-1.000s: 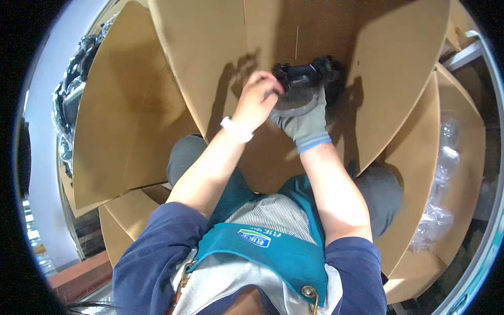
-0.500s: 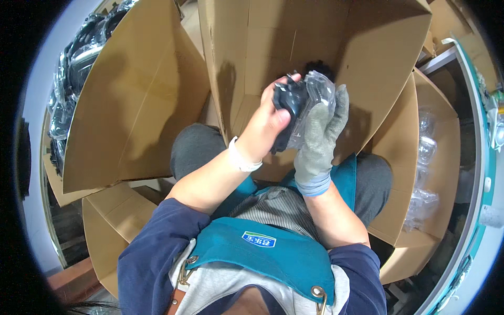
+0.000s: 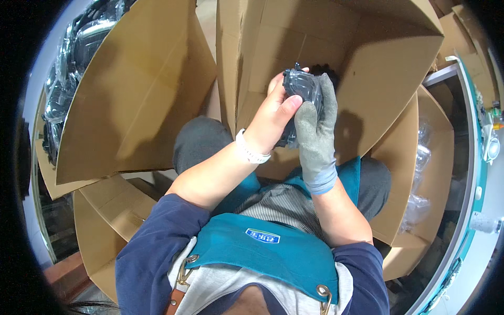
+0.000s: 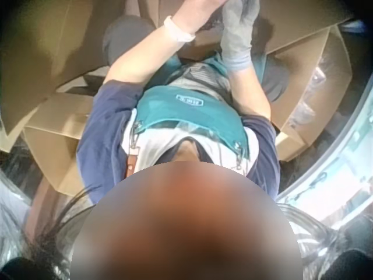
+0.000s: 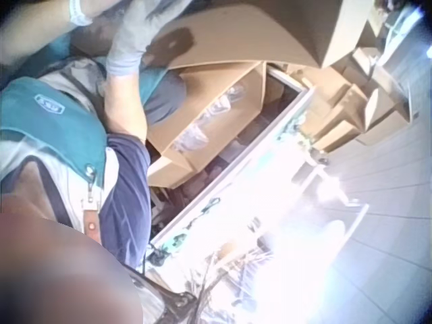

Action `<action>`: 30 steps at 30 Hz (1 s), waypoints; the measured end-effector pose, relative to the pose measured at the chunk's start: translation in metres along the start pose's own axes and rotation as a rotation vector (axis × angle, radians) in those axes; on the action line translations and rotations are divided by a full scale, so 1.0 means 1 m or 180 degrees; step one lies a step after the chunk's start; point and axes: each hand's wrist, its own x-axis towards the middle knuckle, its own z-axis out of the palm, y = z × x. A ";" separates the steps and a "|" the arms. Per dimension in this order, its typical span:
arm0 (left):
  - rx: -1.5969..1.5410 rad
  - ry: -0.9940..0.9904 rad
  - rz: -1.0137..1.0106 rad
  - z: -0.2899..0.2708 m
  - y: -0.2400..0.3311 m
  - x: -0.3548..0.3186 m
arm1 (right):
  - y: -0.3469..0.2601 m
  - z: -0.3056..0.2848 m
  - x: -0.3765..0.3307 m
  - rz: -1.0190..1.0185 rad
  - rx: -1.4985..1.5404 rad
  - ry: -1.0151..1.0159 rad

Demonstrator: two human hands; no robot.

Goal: The person assembles black plastic housings with clear plastic lenses by hand, taking the components out of cardboard boxes and fitting them together.

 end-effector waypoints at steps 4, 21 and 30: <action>-0.0961 0.0377 -0.0191 0.006 -0.018 0.000 | 0.006 0.002 0.008 -0.0011 -0.0269 -0.0106; -0.1523 0.0470 -0.0721 -0.008 -0.023 0.007 | 0.011 0.004 0.008 0.0753 0.0464 -0.0041; -0.1233 0.0735 -0.0522 0.003 -0.031 0.001 | 0.028 -0.014 0.015 0.0941 0.0501 -0.0333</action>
